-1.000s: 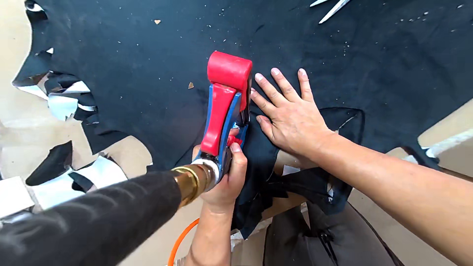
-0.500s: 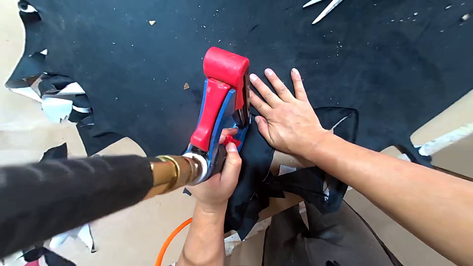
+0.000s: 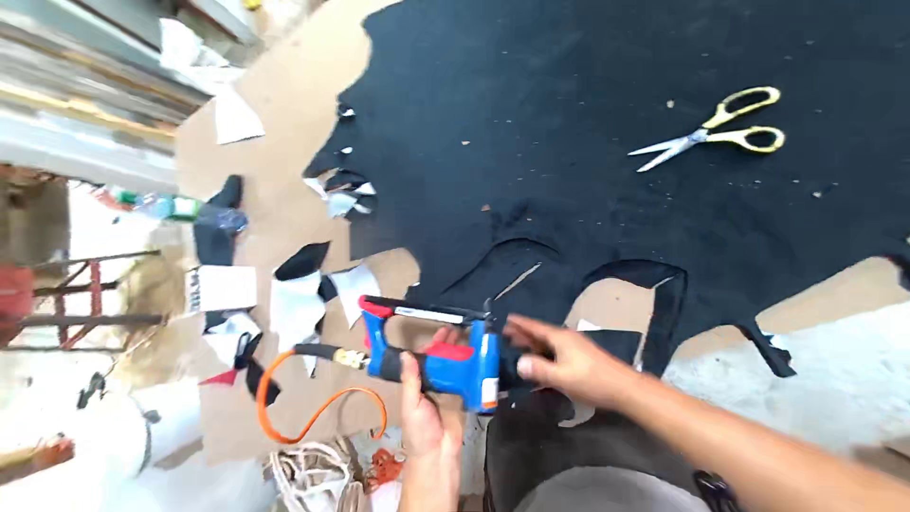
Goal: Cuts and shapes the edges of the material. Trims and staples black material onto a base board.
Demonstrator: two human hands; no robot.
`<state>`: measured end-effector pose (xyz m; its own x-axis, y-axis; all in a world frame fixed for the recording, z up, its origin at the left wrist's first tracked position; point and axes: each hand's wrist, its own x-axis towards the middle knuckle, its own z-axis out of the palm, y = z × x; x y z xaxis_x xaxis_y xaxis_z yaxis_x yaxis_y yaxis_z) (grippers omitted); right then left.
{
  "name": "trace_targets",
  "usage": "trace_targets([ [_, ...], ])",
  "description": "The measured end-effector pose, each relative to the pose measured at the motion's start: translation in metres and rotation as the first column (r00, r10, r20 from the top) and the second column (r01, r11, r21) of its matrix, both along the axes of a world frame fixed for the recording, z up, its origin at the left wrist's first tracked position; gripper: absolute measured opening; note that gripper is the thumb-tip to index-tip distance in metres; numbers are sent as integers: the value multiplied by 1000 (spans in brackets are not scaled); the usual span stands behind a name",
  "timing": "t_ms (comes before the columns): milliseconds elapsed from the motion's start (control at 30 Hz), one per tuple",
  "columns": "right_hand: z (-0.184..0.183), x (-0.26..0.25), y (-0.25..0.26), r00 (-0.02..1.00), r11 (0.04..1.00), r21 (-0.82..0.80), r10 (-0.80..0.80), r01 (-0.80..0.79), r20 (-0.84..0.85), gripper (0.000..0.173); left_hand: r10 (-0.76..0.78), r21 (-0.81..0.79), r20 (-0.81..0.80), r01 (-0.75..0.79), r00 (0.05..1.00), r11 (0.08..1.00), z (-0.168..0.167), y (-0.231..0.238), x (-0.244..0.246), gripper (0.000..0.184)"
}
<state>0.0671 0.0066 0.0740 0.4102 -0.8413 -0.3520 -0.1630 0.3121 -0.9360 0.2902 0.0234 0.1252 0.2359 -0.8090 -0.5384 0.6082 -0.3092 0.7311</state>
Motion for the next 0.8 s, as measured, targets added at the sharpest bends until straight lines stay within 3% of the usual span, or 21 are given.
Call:
trace_targets([
  [67, 22, 58, 33, 940, 963, 256, -158, 80, 301, 68, -121, 71, 108, 114, 987, 991, 4, 19, 15, 51],
  [100, 30, 78, 39, 897, 914, 370, -296, 167, 328, 56, -256, 150, 281, 221, 925, 964, 9, 26, 28, 44],
  [133, 37, 90, 37, 884, 878, 421, -369, 228, 289, 48, -446, 283, 483, 348, 753, 894, 18, 30, 46, 43],
  [167, 44, 97, 32, 889, 871, 416, -385, 261, 248, 43, -622, 451, 648, 436, 439, 778, 31, 33, 66, 47],
  [200, 55, 102, 26, 906, 880, 384, -374, 280, 198, 41, -634, 528, 764, 449, 118, 720, 43, 39, 83, 47],
  [233, 69, 108, 21, 922, 894, 331, -362, 302, 136, 40, -444, 454, 885, 455, -136, 766, 44, 48, 100, 43],
  [267, 84, 118, 19, 933, 907, 270, -354, 324, 70, 40, -187, 298, 947, 500, -261, 813, 41, 54, 116, 41],
  [300, 98, 131, 21, 942, 923, 201, -336, 328, 7, 42, -2, 177, 955, 561, -298, 809, 38, 54, 130, 49],
  [367, 124, 164, 34, 966, 968, 15, -248, 249, -68, 48, 167, 31, 955, 645, -244, 763, 28, 46, 153, 70],
  [400, 136, 179, 44, 985, 981, -126, -157, 148, -65, 51, 208, -61, 967, 654, -149, 754, 24, 40, 165, 67],
  [433, 147, 188, 51, 998, 960, -276, -50, 39, -34, 52, 231, -189, 973, 623, 14, 759, 25, 35, 175, 55],
  [500, 162, 196, 56, 1000, 836, -548, -3, -9, -21, 52, 57, -373, 848, 516, 526, 771, 43, 34, 198, 42],
  [533, 165, 196, 54, 991, 791, -612, -85, 1, -107, 54, -58, -461, 634, 437, 771, 772, 54, 33, 211, 44],
  [567, 165, 198, 51, 960, 801, -597, -142, -33, -243, 61, -194, -538, 345, 362, 919, 761, 63, 31, 225, 49],
  [600, 164, 202, 48, 924, 864, -494, -105, -99, -368, 74, -337, -591, 108, 333, 935, 735, 68, 29, 238, 50],
  [667, 165, 222, 48, 915, 949, -237, 104, -210, -390, 86, -542, -656, -146, 329, 828, 679, 73, 24, 256, 62],
  [733, 160, 250, 55, 959, 973, -78, 195, -215, -205, 87, -651, -706, -234, 334, 722, 624, 73, 22, 263, 76],
  [800, 151, 272, 65, 985, 989, 80, 116, -127, 126, 80, -729, -767, -252, 328, 636, 551, 72, 26, 266, 80],
])
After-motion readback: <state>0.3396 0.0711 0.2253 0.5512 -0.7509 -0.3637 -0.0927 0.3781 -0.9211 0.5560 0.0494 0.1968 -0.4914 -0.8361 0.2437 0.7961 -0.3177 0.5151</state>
